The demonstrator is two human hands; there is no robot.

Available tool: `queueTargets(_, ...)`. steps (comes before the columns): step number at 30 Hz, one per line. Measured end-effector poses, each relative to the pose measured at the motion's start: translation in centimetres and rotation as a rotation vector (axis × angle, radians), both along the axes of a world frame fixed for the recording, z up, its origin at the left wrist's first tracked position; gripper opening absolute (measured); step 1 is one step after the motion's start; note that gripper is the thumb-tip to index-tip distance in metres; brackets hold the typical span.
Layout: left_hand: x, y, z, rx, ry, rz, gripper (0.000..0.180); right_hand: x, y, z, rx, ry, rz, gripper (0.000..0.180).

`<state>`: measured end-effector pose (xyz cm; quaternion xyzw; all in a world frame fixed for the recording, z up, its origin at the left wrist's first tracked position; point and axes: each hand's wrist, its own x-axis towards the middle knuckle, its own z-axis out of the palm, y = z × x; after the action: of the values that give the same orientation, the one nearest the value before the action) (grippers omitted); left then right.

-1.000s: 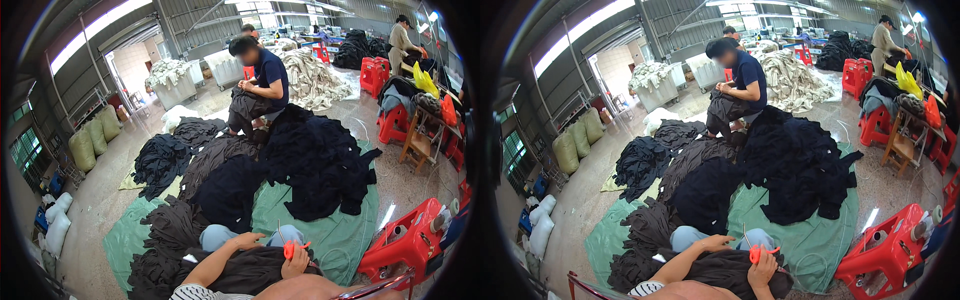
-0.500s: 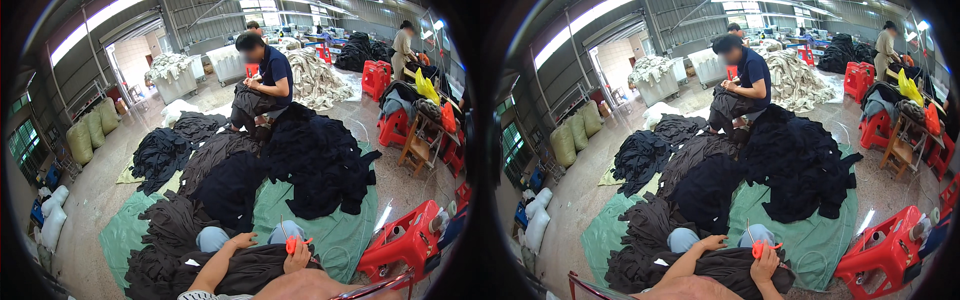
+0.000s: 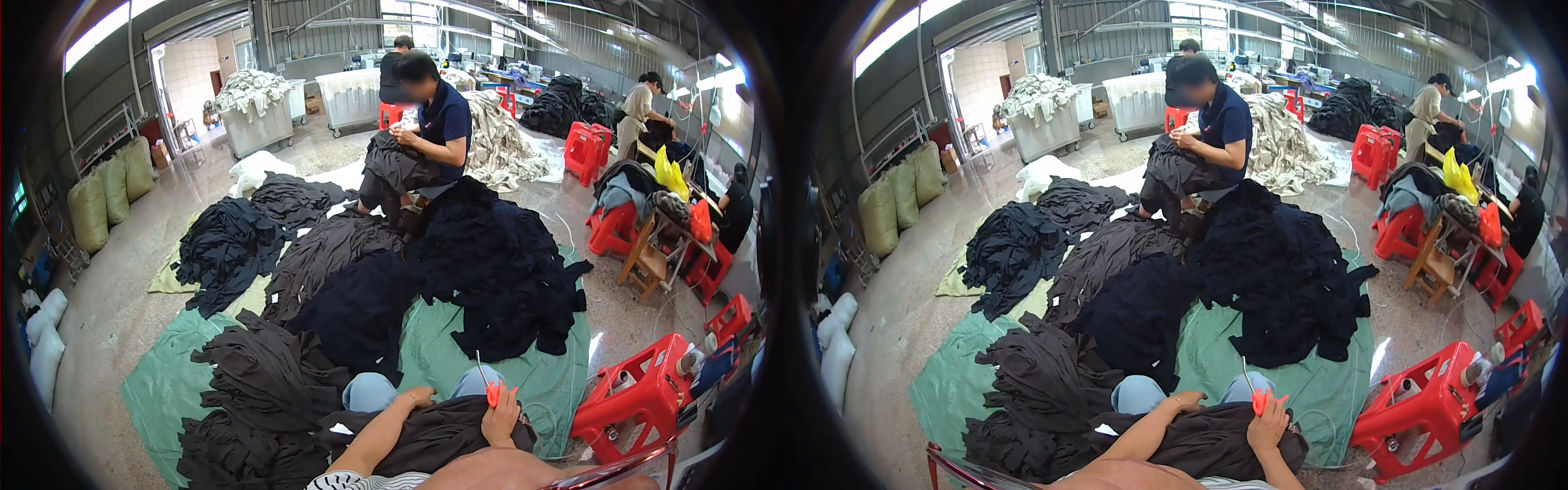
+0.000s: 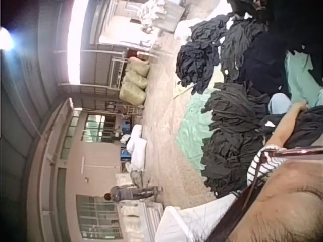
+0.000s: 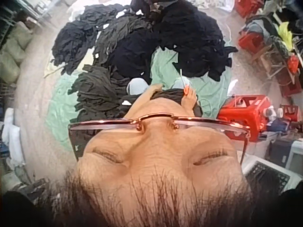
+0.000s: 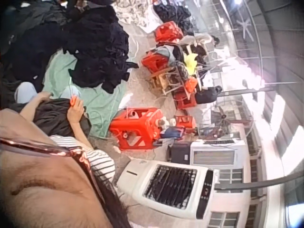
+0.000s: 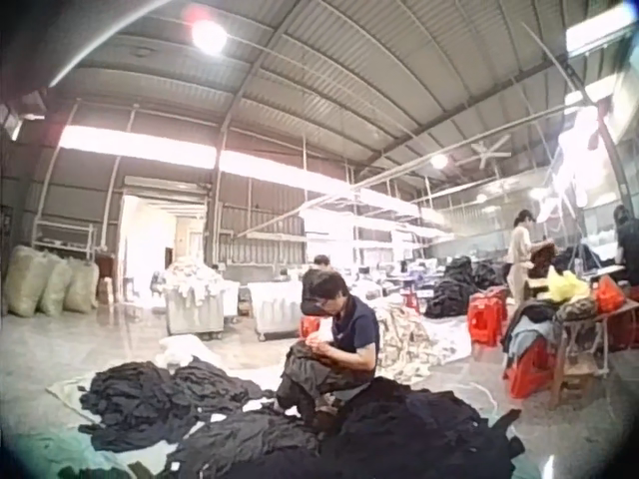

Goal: The person picks up shirts from piles on the floor, trims loose threads from each garment using thread snips, and stacks the finished shirts.

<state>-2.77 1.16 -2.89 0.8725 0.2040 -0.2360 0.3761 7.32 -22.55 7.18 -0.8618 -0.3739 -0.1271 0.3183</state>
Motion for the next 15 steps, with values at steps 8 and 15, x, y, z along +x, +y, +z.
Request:
queueTargets(8, -2.5, -1.7, 7.0, -0.652, -0.191, 0.018, 0.091, 0.5, 1.8, -0.8, -0.029, -0.016, 0.018, 0.057)
queueTargets(15, -11.6, -4.1, 20.5, 0.258, 0.170, 0.080, 0.061, 0.6, 1.9, -1.6, -0.075, 0.044, -0.019, 0.058)
